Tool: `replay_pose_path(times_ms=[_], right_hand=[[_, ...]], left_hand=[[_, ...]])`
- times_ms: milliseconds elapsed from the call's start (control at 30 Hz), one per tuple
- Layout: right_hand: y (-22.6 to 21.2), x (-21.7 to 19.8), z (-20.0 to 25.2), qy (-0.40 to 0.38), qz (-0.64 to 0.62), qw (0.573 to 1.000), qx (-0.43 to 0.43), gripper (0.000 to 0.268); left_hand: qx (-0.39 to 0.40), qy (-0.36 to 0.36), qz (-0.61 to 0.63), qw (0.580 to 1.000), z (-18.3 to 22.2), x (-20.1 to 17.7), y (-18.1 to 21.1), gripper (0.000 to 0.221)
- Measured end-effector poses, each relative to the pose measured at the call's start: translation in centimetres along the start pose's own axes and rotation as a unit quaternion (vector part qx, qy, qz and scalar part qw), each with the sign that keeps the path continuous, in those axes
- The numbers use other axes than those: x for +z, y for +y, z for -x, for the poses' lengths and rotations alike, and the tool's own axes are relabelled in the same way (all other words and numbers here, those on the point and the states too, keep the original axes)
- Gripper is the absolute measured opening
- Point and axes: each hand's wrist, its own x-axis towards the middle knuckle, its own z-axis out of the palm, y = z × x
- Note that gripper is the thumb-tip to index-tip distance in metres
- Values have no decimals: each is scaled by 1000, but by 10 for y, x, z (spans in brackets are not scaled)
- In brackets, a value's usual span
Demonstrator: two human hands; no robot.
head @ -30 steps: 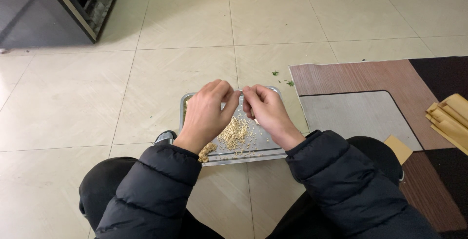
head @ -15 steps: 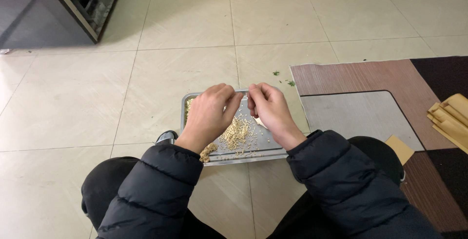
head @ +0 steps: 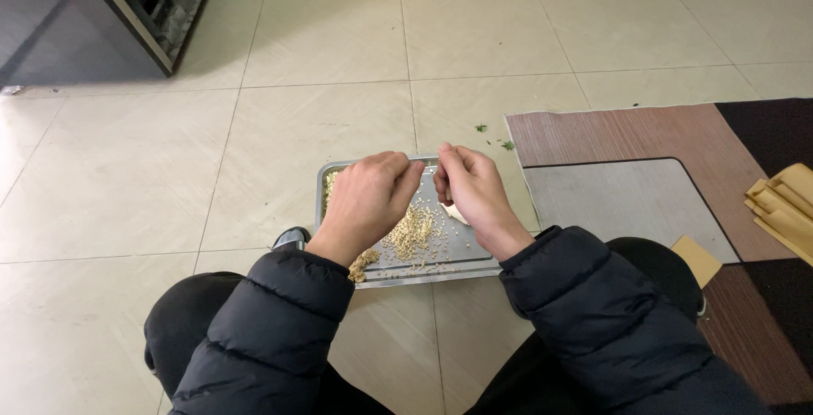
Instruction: Coating small pieces of dough with sesame seeds on a metal tray
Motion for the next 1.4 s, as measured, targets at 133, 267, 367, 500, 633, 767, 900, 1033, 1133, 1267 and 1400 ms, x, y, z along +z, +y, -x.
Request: replay_pose_path(times_ms=[133,267,367,500,633,767,900,1033,1133,1267,1400], right_hand=[[-1,0,-2,3,1,1000,2,40],[4,0,-6,23,18,1000,2,27],[10,0,-8,16,22,1000,-2,18],[4,2,-1,-10,23,1000,7,19],[4,3,-1,-21,39,999,13,23],[3,4,-1,-39,47,998,22,27],[6,2,-3,-50,50,997,19,27],[11,2,-7,-52,61,997,14,27],[8,1,-5,-53,64,996,19,27],[10,1,-7,-58,67,996,18,27],[10,1,-4,-64,58,996,17,28]], left_hand=[[11,22,-7,1000,-4,-2,1,31],[46,50,13,998,-1,-11,7,23],[65,71,29,995,-1,-11,8,22],[89,79,56,991,-2,-6,6,21],[91,74,52,992,-1,-4,4,16],[83,78,40,993,-1,-1,1,7],[86,83,31,992,0,1,0,4],[87,87,28,992,1,-1,2,5],[78,87,35,993,0,2,0,4],[77,95,33,992,0,4,-2,5],[68,101,23,992,1,3,0,6]])
